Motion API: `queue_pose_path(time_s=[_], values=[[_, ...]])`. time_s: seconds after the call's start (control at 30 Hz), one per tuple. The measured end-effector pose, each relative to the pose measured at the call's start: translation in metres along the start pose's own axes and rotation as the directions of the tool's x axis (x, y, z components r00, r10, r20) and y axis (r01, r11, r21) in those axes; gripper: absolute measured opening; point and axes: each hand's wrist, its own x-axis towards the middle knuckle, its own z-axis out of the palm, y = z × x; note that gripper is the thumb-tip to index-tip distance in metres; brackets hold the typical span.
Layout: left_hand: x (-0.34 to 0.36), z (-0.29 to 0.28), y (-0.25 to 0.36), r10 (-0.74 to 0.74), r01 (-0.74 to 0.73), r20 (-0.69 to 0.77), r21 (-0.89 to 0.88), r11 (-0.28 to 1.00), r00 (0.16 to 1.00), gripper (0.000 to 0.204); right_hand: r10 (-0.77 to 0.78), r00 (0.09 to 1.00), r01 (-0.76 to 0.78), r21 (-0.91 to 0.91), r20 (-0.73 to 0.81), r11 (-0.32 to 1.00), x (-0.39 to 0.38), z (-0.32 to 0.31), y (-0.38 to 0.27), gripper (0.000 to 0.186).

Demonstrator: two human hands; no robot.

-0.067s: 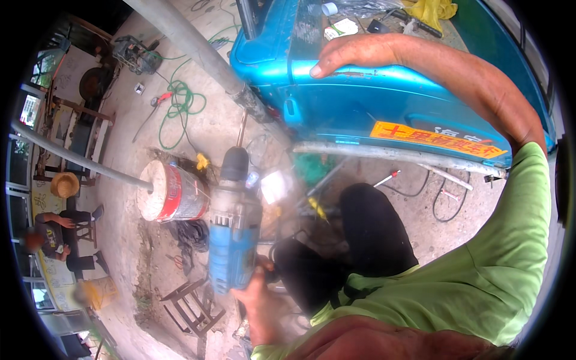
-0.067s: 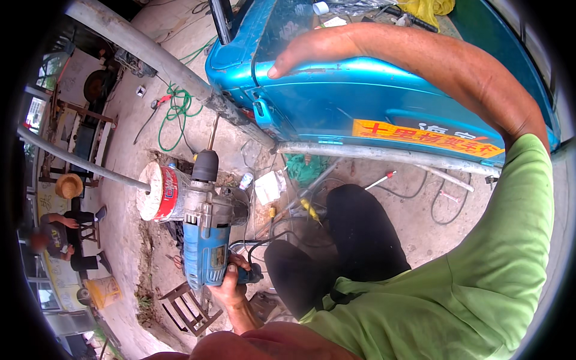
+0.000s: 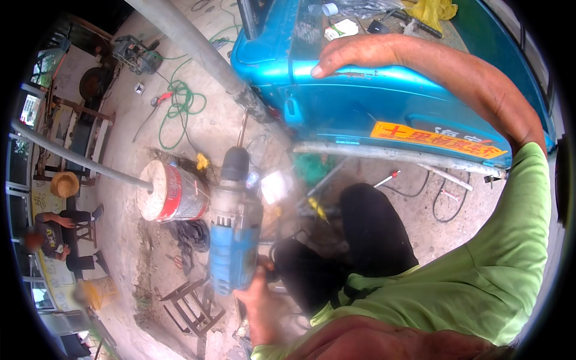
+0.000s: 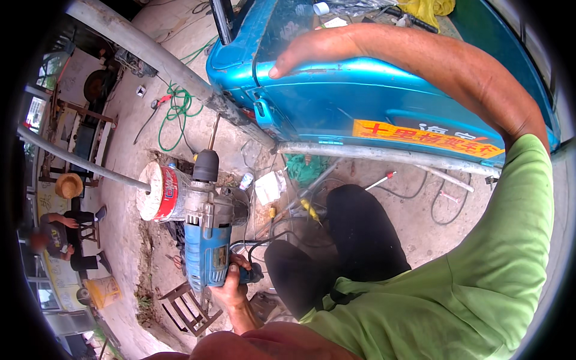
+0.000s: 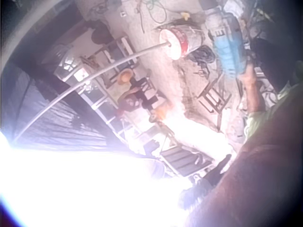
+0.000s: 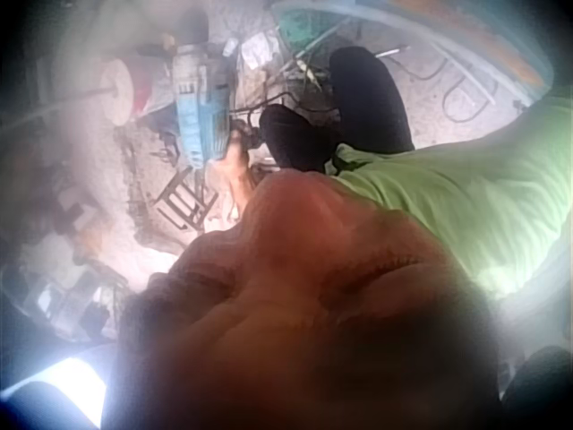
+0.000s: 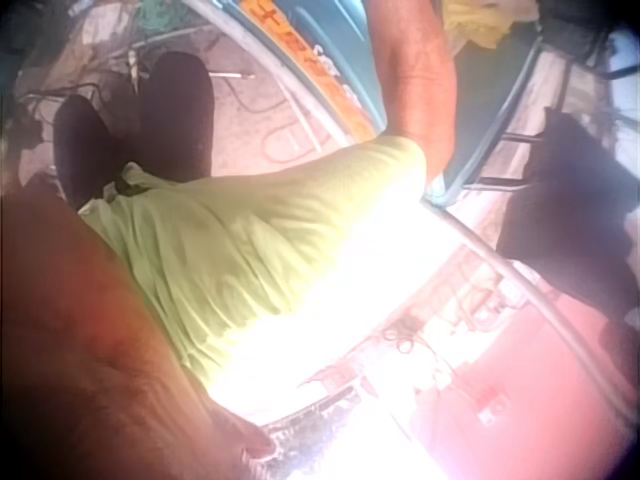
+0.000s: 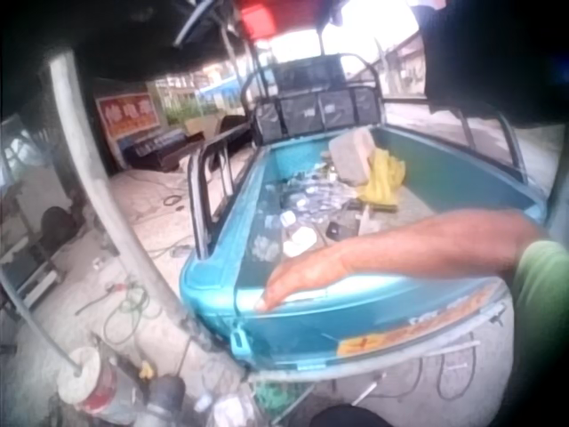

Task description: The person uses a power drill to create a hole in a vertical metal pole, while another person pours water from a plastic bottle onto the drill bit to cool it.

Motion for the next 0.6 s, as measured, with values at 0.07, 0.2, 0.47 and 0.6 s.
queue_pose_path(time_s=[0.07, 0.2, 0.47, 0.6], values=[[0.004, -0.01, -0.008, 0.045, -0.044, 0.047, -0.03, 0.999, 0.998, 0.032, 0.006, 0.999, -0.006, -0.005, 0.047, 1.0, -0.001, -0.003, -0.005, 0.075], [0.001, -0.008, -0.005, 0.015, -0.015, 0.02, -0.035, 0.999, 1.0, 0.034, -0.029, 0.999, 0.03, -0.027, 0.031, 0.999, 0.001, -0.001, -0.002, 0.076], [0.002, -0.008, -0.006, 0.031, -0.029, 0.046, -0.055, 0.998, 0.998, 0.036, -0.033, 0.996, 0.038, -0.06, 0.079, 0.997, -0.004, -0.004, -0.01, 0.084], [0.002, -0.008, -0.006, 0.012, -0.011, 0.028, -0.034, 0.999, 1.0, 0.035, -0.033, 0.999, 0.033, -0.061, -0.007, 0.998, 0.002, -0.001, 0.0, 0.075]])
